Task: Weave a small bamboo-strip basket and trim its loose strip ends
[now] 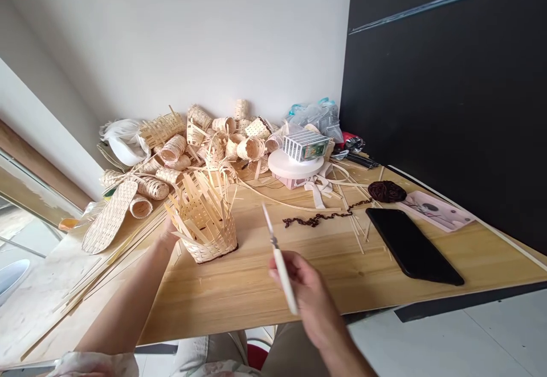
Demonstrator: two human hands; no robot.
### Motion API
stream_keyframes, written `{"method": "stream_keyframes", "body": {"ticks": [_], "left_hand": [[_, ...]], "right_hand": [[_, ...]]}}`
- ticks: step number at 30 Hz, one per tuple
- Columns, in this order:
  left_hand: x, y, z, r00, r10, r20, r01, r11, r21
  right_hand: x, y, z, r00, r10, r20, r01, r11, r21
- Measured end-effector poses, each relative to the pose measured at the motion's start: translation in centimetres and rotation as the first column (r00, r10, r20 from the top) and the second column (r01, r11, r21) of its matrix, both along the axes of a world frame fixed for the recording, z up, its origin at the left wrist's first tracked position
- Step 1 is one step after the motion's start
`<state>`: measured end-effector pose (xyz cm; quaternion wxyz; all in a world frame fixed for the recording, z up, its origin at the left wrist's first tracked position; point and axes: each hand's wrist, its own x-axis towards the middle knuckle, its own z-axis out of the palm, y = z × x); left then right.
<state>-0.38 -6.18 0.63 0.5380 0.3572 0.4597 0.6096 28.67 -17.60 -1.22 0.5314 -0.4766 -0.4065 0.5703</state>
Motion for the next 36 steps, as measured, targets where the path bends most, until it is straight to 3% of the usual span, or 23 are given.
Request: {"method": "stream_keyframes", "body": {"ticks": [3,7,11,16,20,23,26,30,36], "left_hand": [[0.9,-1.0,-0.4,0.998,-0.057,0.005,0.057,0.998,-0.03],[1.6,-2.8,-0.4,0.994,-0.107,0.02,0.107,0.994,-0.034],[1.7,-4.5,-0.7,0.99,-0.138,0.024,0.138,0.99,0.02],[2.1,-4.9,-1.4,0.999,-0.004,0.034,0.0,0.994,0.113],[3.3,-4.5,-1.2,0.995,0.072,0.074,-0.078,0.994,0.081],[4.3,-4.8,-1.0,0.984,-0.053,0.168,0.064,0.996,-0.06],[5.2,-5.3,-0.9,0.943,-0.177,0.28,0.233,0.955,-0.185],[6.2,-5.6,-0.2,0.92,-0.129,0.371,0.208,0.961,-0.182],[6.5,-5.9,-0.1,0.887,-0.143,0.44,0.168,0.986,-0.019]], "right_hand": [[-5.2,1.3,-0.4,0.972,-0.008,-0.233,0.007,1.0,-0.002],[-8.4,3.6,-0.7,0.941,-0.07,-0.33,0.076,0.997,0.007],[-8.6,5.6,-0.4,0.924,-0.105,-0.366,0.122,0.992,0.023],[-8.2,7.6,0.3,0.915,-0.072,-0.397,0.094,0.995,0.035],[-8.0,8.6,0.5,0.911,-0.038,-0.411,0.056,0.998,0.032],[-7.9,9.0,0.3,0.904,-0.038,-0.427,0.052,0.998,0.021],[-7.7,9.2,0.2,0.896,-0.037,-0.443,0.046,0.999,0.01],[-7.7,9.4,0.7,0.883,-0.023,-0.47,0.031,0.999,0.01],[-8.4,9.5,2.2,0.86,-0.011,-0.509,0.038,0.998,0.043]]}}
